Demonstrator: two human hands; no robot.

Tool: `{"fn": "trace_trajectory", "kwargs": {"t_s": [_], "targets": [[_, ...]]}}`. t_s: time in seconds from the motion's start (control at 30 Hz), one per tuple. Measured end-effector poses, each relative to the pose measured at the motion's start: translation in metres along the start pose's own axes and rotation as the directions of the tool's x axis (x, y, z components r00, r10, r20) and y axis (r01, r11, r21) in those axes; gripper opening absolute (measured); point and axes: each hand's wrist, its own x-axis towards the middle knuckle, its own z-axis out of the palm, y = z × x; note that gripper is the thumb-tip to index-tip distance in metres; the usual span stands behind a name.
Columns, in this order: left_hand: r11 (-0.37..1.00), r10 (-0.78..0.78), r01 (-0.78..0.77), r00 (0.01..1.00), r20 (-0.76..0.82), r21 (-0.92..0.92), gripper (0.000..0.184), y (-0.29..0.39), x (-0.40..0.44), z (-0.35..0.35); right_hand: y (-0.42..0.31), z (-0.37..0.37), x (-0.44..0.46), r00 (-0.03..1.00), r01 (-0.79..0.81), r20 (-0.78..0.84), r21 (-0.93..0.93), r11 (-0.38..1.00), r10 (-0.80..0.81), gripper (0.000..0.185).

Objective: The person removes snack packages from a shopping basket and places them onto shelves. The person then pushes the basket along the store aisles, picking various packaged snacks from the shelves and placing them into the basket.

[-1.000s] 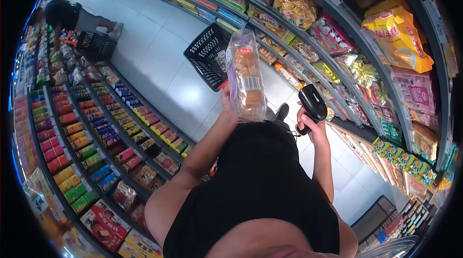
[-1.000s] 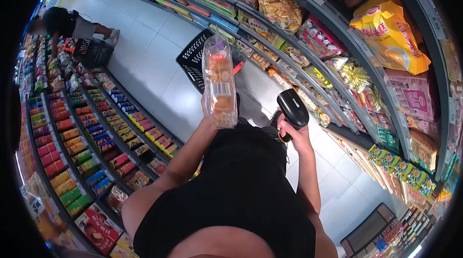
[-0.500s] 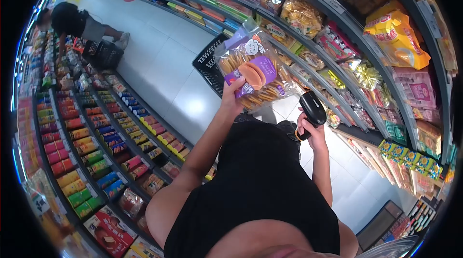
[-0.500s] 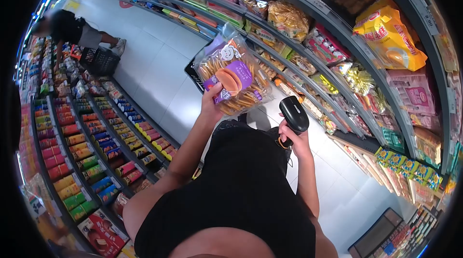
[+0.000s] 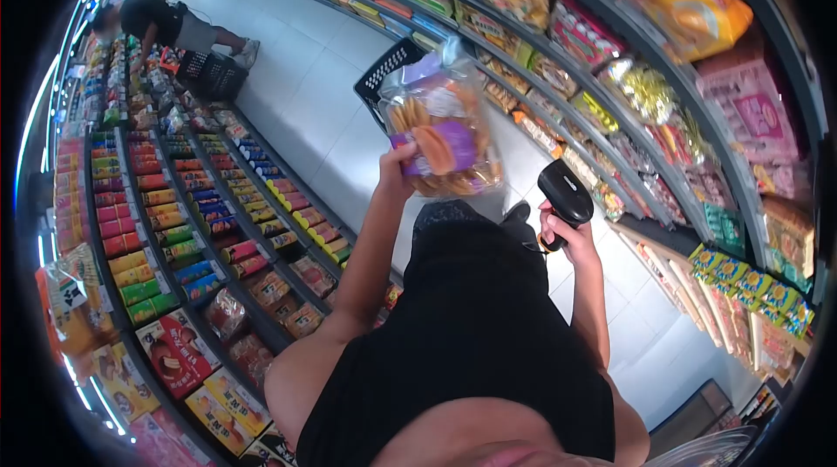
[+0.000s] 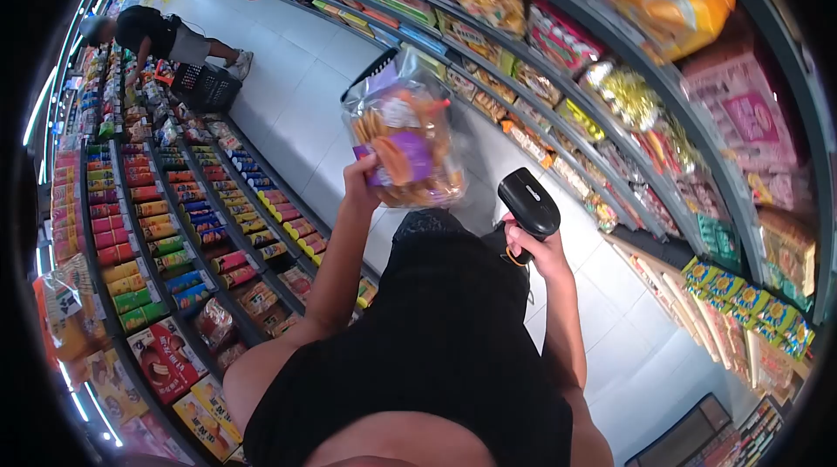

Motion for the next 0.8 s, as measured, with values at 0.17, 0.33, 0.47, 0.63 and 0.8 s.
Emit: {"fn": "trace_trajectory", "kwargs": {"t_s": [0.17, 0.33, 0.47, 0.63, 0.8], "targets": [[0.508, 0.183, 0.503, 0.731, 0.658, -0.7, 0.071, -0.1, 0.008, 0.048, -0.004, -0.046, -0.052, 0.984, -0.065, 0.17, 0.058, 0.996, 0.055, 0.028], [0.365, 0.23, 0.734, 0.525, 0.819, -0.573, 0.079, -0.161, 0.01, 0.094, -0.005, -0.077, -0.103, 0.98, -0.015, 0.198, 0.066, 0.998, 0.002, 0.023], [0.278, 0.137, 0.877, 0.368, 0.92, -0.392, 0.079, -0.218, 0.005, 0.142, -0.006, -0.086, -0.156, 0.993, 0.056, 0.1, 0.013, 0.998, -0.057, 0.029], [0.237, 0.067, 0.965, 0.102, 0.992, -0.115, 0.072, -0.287, 0.001, 0.207, -0.007, -0.089, -0.223, 0.982, 0.175, -0.053, -0.093, 0.98, -0.18, 0.057], [0.23, -0.049, 0.969, -0.077, 0.996, 0.086, 0.071, -0.311, -0.028, 0.259, 0.007, -0.075, -0.265, 0.941, 0.237, -0.23, -0.077, 0.968, -0.249, 0.05]]}}
